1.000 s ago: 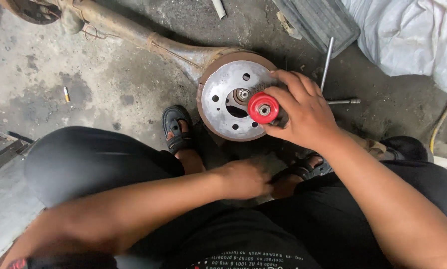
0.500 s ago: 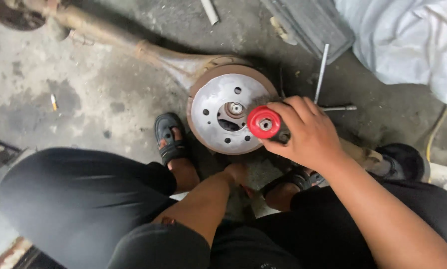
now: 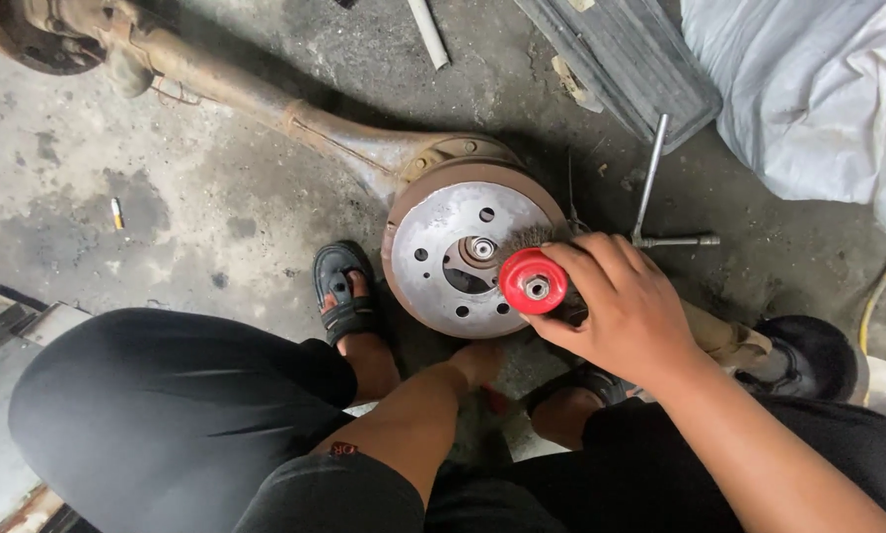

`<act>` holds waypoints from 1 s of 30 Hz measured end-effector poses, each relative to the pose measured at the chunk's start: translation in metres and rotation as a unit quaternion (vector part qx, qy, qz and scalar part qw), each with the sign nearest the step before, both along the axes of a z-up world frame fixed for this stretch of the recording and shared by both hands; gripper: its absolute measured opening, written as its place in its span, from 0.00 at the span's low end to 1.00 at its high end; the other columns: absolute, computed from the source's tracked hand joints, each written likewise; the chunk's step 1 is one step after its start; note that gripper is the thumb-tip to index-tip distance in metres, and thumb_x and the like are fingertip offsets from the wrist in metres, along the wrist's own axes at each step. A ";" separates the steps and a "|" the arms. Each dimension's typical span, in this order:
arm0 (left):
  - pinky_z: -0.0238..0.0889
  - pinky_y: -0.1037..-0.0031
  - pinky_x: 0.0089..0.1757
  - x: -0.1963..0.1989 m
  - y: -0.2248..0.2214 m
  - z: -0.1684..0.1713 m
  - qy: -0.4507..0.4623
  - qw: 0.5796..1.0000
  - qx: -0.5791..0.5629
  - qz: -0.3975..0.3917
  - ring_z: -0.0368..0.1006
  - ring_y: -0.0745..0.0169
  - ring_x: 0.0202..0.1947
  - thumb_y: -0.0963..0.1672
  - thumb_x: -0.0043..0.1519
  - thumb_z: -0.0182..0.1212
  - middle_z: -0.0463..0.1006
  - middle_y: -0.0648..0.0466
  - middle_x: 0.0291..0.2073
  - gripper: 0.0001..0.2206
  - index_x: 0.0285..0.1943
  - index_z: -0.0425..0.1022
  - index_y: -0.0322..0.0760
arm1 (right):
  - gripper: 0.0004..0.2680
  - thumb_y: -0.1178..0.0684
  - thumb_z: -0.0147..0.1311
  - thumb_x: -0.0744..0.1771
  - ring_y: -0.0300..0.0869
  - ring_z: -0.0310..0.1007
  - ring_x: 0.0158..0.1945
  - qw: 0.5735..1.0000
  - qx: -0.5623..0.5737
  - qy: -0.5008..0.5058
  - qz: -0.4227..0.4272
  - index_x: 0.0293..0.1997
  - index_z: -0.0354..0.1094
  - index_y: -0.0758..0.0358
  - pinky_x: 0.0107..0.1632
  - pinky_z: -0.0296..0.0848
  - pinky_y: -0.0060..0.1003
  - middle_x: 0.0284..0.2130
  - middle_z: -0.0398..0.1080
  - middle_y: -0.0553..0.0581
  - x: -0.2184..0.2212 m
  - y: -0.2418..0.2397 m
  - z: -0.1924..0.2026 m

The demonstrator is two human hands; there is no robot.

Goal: Cleaning the surface of a vehicle axle hub using a screwdriver for scraping and an abrasive tool for scrubbing.

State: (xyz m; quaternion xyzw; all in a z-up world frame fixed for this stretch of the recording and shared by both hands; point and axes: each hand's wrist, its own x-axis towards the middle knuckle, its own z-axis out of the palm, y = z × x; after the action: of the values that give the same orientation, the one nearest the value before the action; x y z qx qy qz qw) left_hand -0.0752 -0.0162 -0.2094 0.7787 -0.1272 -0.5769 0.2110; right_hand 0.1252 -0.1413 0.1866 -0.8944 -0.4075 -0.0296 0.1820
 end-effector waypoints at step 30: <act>0.74 0.59 0.34 0.056 0.063 0.253 -0.205 0.940 -0.112 -0.250 0.80 0.56 0.32 0.52 0.59 0.60 0.82 0.57 0.28 0.11 0.35 0.82 0.47 | 0.21 0.38 0.66 0.61 0.49 0.77 0.37 0.991 -0.037 -0.128 0.013 0.58 0.72 0.46 0.39 0.79 0.43 0.37 0.69 0.55 -0.002 0.001 0.001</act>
State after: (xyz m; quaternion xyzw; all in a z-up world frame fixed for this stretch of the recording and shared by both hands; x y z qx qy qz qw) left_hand -0.0196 0.0467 0.0437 0.7947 -0.4221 -0.4209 0.1146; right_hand 0.1237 -0.1405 0.1880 -0.8840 -0.4396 -0.1266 0.0958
